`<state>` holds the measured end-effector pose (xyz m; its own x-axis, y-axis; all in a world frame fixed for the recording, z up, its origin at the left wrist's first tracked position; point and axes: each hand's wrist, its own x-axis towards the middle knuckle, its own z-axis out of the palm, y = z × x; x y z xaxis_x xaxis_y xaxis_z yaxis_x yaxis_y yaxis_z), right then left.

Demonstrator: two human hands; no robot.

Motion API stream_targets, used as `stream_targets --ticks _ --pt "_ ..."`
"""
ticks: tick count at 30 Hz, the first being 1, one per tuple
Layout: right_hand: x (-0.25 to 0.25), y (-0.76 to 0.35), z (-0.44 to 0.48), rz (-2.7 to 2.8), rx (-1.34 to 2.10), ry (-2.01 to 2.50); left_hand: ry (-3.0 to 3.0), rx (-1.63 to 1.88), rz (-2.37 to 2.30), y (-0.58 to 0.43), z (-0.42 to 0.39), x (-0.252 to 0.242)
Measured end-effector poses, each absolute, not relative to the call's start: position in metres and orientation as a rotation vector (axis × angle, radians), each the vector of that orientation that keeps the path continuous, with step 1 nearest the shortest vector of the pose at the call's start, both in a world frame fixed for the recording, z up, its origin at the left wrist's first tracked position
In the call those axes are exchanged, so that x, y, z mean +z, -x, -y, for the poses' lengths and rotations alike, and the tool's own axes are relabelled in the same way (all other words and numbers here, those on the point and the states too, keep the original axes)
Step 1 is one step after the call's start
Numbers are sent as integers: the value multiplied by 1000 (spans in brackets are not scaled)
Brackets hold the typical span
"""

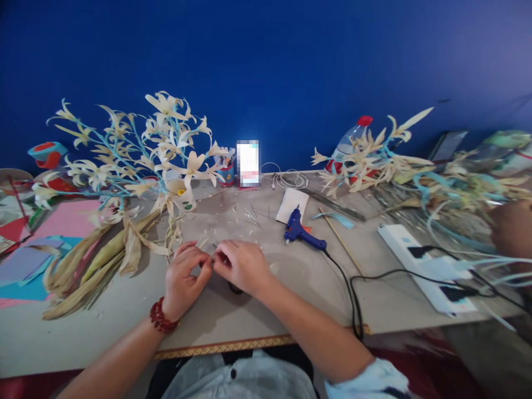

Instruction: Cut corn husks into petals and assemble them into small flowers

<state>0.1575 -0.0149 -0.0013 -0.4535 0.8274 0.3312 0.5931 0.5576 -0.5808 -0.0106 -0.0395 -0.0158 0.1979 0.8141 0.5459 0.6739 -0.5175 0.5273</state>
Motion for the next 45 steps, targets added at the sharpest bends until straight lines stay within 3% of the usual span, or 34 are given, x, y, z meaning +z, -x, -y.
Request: stream_targets --ticks 7,15,31,34,40,45 --pt "-5 -176 3 2045 355 1275 -2282 1250 -1455 12 40 -16" --pt "0 -162 13 2208 426 1090 -2302 1211 -1443 12 40 -17" --pt "-3 -175 5 2083 368 1236 -2304 1218 -1448 10 41 -18" --pt "-1 -176 5 1946 680 1235 -2309 1249 -1441 12 40 -18" --pt "-5 -160 10 1327 1878 912 -2356 1373 -1379 17 40 -21" --pt "-10 -161 8 1133 2048 769 -2338 1428 -1273 20 39 -26"
